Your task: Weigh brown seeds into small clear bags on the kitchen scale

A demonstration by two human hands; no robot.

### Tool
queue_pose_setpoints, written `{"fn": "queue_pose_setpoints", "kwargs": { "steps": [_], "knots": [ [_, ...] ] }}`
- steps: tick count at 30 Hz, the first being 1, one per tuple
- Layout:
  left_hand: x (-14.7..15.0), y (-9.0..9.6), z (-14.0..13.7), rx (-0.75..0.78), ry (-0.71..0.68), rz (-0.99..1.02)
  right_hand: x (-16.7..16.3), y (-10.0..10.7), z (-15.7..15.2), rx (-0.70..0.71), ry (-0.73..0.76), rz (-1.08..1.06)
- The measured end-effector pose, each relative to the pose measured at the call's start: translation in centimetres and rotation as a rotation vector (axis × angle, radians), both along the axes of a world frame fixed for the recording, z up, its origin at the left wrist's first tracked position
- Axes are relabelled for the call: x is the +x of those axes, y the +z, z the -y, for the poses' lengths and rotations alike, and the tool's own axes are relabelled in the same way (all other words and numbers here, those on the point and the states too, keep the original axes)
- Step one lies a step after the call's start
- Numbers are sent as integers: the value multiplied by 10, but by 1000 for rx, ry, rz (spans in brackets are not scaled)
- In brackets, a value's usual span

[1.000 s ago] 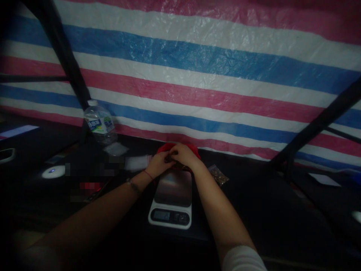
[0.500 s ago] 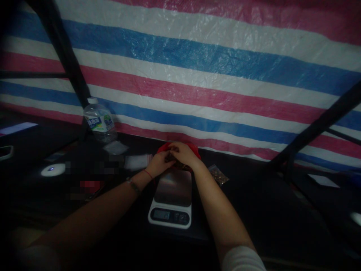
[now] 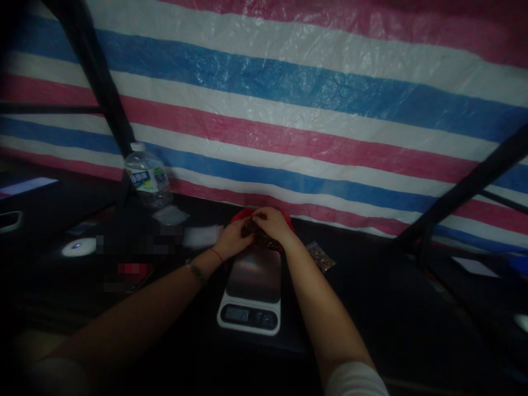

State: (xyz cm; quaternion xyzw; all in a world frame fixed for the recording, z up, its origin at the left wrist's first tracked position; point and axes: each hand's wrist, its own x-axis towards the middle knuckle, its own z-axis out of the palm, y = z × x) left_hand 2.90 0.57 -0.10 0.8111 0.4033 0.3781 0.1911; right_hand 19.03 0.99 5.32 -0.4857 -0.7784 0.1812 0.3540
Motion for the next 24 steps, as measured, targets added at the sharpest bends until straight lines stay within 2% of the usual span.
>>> {"fn": "queue_pose_setpoints", "kwargs": {
  "steps": [4, 8, 16, 21, 24],
  "knots": [
    [0, 0, 0, 25, -14, 0, -5, 0, 4, -48, 72, 60],
    [0, -2, -1, 36, -34, -1, -7, 1, 5, -24, 7, 139],
    [-1, -6, -2, -5, -8, 24, -7, 1, 6, -36, 52, 113],
    [-1, -7, -3, -7, -29, 27, -11, 1, 7, -10, -20, 159],
    [-1, -8, -3, -24, -18, 32, -10, 2, 8, -6, -9, 168]
  ]
}}
